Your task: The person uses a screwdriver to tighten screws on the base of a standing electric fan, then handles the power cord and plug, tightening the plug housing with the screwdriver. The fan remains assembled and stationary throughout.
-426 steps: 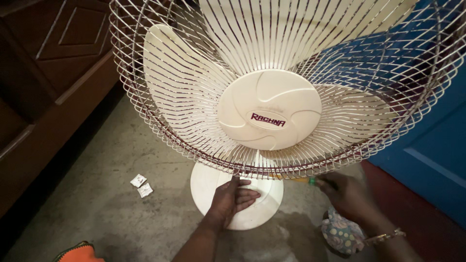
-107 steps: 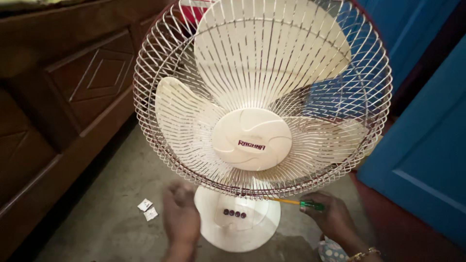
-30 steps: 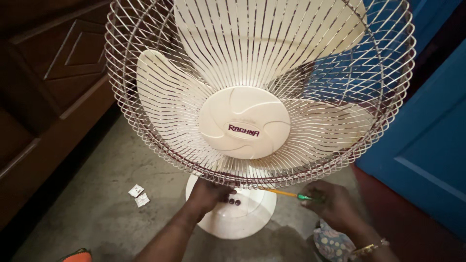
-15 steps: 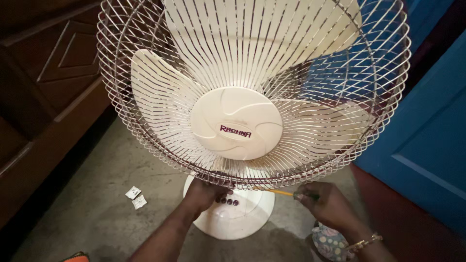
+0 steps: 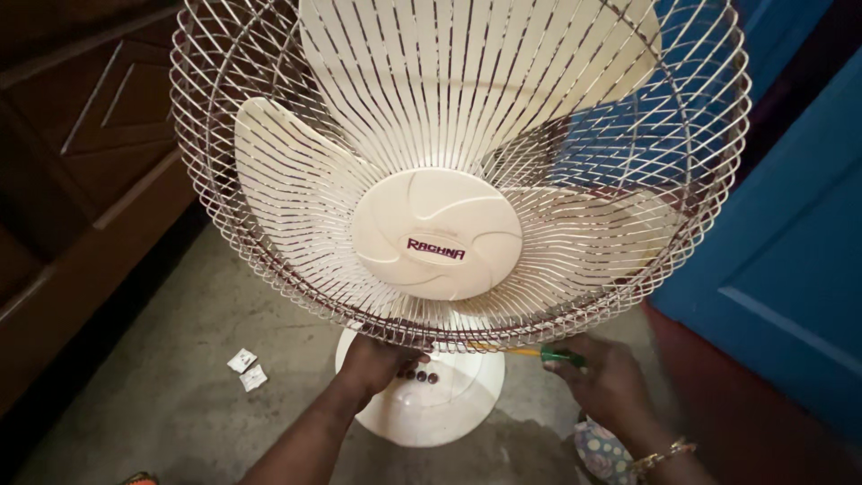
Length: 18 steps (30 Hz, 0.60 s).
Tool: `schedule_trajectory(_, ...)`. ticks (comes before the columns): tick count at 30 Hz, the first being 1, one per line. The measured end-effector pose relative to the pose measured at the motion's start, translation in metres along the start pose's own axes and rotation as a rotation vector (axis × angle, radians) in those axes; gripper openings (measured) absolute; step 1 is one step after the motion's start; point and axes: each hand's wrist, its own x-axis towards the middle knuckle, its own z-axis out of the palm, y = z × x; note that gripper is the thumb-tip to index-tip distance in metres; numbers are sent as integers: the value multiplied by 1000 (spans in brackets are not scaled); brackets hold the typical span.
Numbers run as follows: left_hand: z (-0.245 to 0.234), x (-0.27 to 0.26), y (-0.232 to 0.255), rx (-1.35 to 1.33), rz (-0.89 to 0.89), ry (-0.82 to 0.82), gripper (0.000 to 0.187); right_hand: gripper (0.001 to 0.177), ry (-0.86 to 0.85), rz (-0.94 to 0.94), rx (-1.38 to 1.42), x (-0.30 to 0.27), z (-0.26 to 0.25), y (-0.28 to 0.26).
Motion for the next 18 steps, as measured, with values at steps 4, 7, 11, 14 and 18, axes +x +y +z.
schedule_trajectory(4,1,1,-2,-57,41,-6,16,25,-321,456,-47,1,-12,-11)
schedule_trajectory(7,-2,4,-3,-24,-17,-16,14,24,-309,339,-98,4,-8,-5)
schedule_trajectory(11,-5,5,-8,54,5,-15,15,32,-211,102,72,8,0,14)
schedule_trajectory(14,-7,11,-19,-56,-11,-51,19,30,-201,163,57,5,0,24)
schedule_trajectory(18,6,11,-46,-577,-158,-114,28,24,-131,19,89,0,-2,26)
